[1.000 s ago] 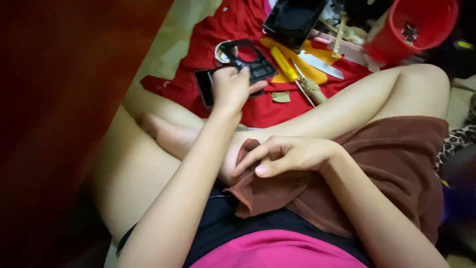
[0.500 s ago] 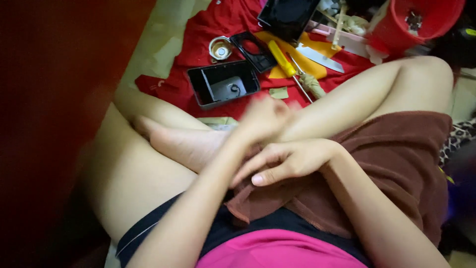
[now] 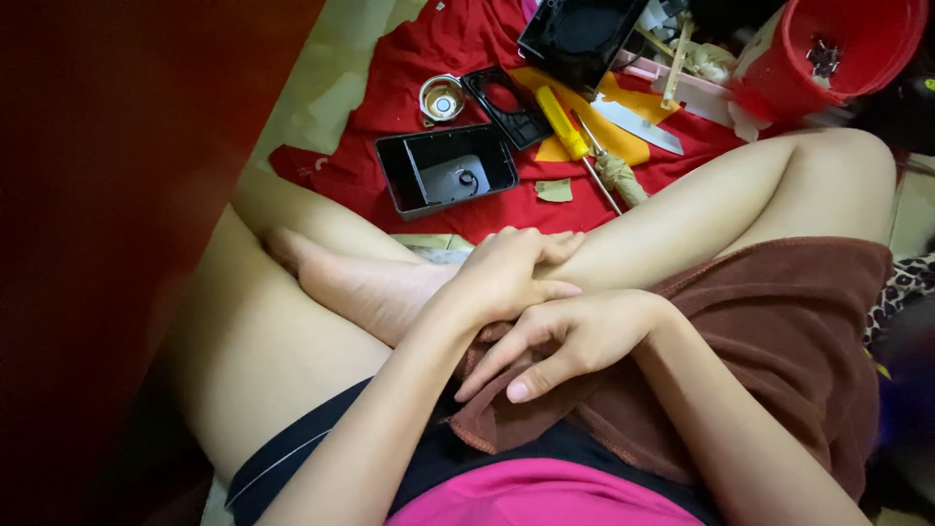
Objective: The person sits on the floor and cleans a black plastic electronic component using a small piece of sandpaper. They rub the sandpaper against the surface of the component and then wipe it with a cloth. The person also handles a black rectangular object, rubbing it with the sandpaper.
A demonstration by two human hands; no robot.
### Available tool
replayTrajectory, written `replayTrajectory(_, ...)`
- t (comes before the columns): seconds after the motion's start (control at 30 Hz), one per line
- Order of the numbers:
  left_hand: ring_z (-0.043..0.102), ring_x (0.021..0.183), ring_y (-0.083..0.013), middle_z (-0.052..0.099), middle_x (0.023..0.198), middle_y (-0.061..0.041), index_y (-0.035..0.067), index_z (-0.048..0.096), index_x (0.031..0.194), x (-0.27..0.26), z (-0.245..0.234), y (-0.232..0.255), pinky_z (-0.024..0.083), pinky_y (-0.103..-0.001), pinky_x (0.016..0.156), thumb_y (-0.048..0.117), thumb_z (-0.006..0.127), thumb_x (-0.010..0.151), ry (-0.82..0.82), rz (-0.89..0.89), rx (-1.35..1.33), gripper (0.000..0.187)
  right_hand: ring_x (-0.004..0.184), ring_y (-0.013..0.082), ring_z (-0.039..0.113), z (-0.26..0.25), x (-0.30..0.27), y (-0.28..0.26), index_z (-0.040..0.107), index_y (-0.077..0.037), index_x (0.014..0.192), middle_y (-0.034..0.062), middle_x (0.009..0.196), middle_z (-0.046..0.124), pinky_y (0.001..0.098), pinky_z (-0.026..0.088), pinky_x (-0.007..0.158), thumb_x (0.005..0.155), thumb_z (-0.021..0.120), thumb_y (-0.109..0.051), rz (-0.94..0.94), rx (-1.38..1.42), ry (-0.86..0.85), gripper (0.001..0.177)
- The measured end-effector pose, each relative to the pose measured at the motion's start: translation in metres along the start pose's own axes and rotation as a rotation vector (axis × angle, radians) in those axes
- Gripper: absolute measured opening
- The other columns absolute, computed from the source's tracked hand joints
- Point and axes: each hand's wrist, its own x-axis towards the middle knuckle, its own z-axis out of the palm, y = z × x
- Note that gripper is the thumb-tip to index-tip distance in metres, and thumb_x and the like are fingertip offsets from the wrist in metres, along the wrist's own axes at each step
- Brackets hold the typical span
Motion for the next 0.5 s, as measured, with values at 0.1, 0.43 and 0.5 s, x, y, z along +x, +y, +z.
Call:
replayTrajectory(0.1, 0.05, 0.115, -0.0279, 0.052, 0.124, 0.004, 0.031, 0.056, 0.112, -0.02, -0.01, 0.011, 0.039, -0.048, 0.097, 0.028, 0.061, 0.077, 0.017, 0.069, -0.01, 0.035, 0.117, 0.02, 0.045, -0.003, -0.001, -0.007, 0.05, -0.009, 0.124, 0.0153, 0.125, 0.053, 0.0416, 0.037, 0.098, 0.086, 0.054, -0.016, -0.006, -0.008, -0.008, 0.039)
replayTrajectory(0.43, 0.061, 0.098, -0.0247, 0.068, 0.093, 0.004, 0.031, 0.069, 0.089, -0.027, -0.001, -0.02, 0.049, -0.038, 0.087, 0.017, 0.061, 0.073, 0.278, 0.058, -0.227, 0.022, 0.069, 0.0139, 0.062, 0.0, -0.008, 0.021, 0.073, -0.006, 0.083, 0.0063, 0.073, 0.071, 0.0315, 0.052, 0.066, 0.071, 0.071, -0.016, 0.158, 0.013, 0.538, 0.015)
replayTrajectory(0.5, 0.063, 0.088, -0.017, 0.068, 0.085, 0.008, 0.028, 0.069, 0.083, -0.024, 0.002, -0.036, 0.049, -0.03, 0.081, 0.02, 0.065, 0.07, 0.582, 0.0, -0.046, 0.016, 0.052, 0.0167, 0.061, -0.013, -0.016, 0.033, 0.068, -0.001, 0.07, 0.0084, 0.052, 0.061, 0.0288, 0.05, 0.056, 0.076, 0.065, -0.013, 0.195, 0.075, 0.952, 0.014)
